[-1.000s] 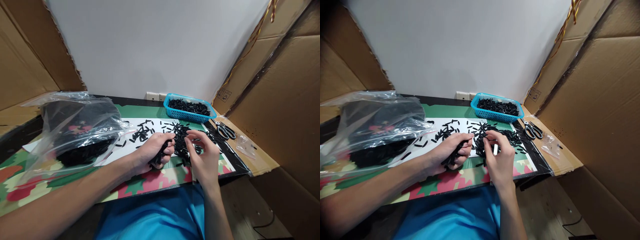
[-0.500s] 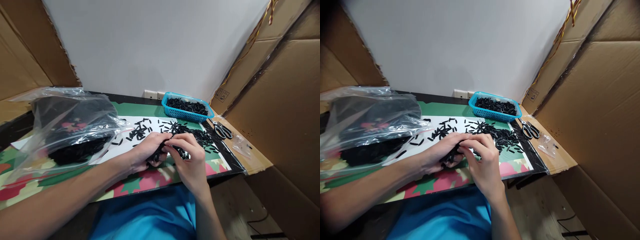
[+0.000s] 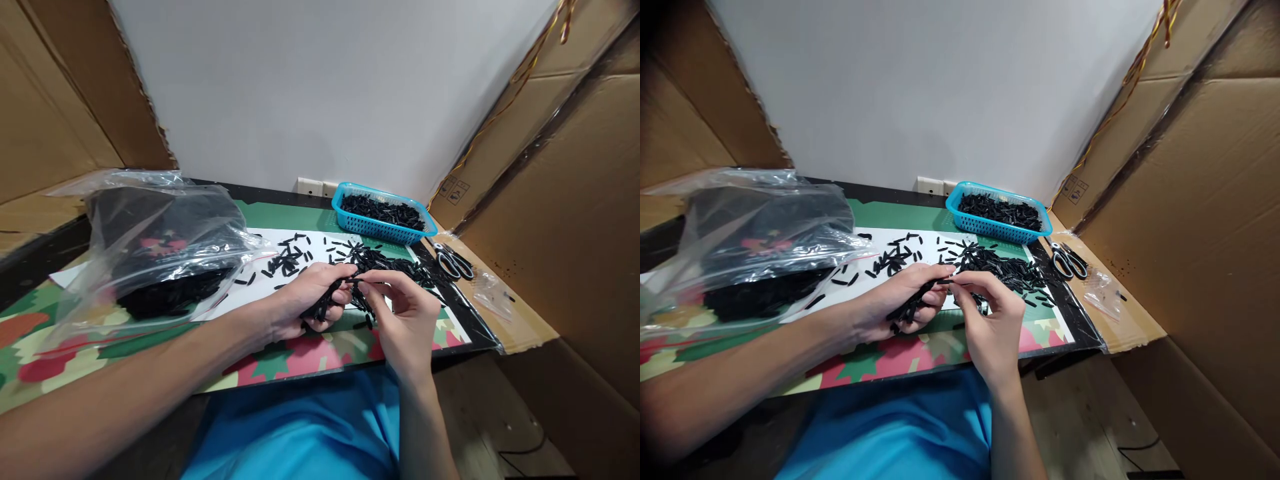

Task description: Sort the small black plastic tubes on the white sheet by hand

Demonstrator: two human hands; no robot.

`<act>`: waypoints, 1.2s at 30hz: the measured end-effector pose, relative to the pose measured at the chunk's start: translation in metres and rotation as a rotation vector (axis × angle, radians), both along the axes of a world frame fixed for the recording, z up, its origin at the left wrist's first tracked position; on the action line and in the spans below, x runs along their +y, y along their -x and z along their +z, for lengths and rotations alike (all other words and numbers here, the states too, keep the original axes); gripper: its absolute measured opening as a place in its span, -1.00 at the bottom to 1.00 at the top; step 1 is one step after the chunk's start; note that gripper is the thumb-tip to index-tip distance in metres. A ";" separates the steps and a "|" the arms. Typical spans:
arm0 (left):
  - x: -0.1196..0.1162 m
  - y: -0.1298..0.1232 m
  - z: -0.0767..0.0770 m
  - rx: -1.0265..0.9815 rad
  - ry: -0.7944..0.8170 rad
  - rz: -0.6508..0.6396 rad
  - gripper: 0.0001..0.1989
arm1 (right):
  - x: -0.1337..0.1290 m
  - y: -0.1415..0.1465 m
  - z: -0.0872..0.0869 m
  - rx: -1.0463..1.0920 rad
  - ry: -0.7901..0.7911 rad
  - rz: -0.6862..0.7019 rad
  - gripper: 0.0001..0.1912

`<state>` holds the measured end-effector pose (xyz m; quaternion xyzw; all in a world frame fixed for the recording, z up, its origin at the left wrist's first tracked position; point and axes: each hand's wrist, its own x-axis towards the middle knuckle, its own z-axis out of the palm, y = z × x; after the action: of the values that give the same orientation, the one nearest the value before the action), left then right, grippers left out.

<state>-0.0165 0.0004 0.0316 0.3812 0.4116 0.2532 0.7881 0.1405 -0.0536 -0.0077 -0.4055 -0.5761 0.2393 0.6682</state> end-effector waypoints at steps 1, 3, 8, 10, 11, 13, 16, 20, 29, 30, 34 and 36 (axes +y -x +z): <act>0.000 0.000 0.000 -0.006 0.012 -0.014 -0.64 | 0.001 -0.001 -0.001 0.015 0.007 -0.004 -0.88; 0.000 0.000 0.001 -0.021 0.031 -0.035 -0.62 | 0.002 -0.002 -0.002 0.038 0.023 -0.008 -0.89; 0.000 0.001 0.002 -0.043 0.030 -0.051 -0.58 | 0.004 -0.004 -0.003 0.084 0.046 0.011 -0.89; 0.000 0.001 0.002 -0.047 0.032 -0.048 -0.57 | 0.004 -0.004 -0.004 0.091 0.035 0.022 -0.87; 0.000 0.001 0.002 -0.050 0.032 -0.044 -0.57 | 0.004 -0.004 -0.004 0.092 0.029 0.027 -0.87; 0.001 0.002 0.002 -0.056 0.029 -0.039 -0.57 | 0.004 -0.005 -0.004 0.093 0.017 0.033 -0.86; 0.001 0.002 0.002 -0.073 0.019 -0.047 -0.55 | 0.004 -0.006 -0.004 0.098 0.013 0.024 -0.85; 0.000 0.003 0.003 -0.083 0.004 -0.064 -0.55 | 0.004 -0.008 -0.003 0.116 0.023 0.009 -0.87; 0.001 0.006 0.002 -0.085 -0.025 -0.057 -0.61 | 0.005 -0.012 -0.002 0.082 0.010 -0.025 -0.89; 0.001 0.006 0.002 -0.082 -0.024 -0.053 -0.61 | 0.005 -0.012 -0.003 0.080 0.008 -0.022 -0.89; 0.000 0.005 0.004 -0.072 -0.020 -0.057 -0.60 | 0.005 -0.012 -0.003 0.075 0.012 -0.001 -0.90; 0.000 0.005 0.004 -0.067 -0.020 -0.066 -0.61 | 0.005 -0.012 -0.003 0.076 0.027 0.012 -0.89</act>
<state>-0.0215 0.0006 0.0355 0.3935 0.3697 0.2438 0.8056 0.1525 -0.0486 -0.0106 -0.4016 -0.5496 0.2663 0.6825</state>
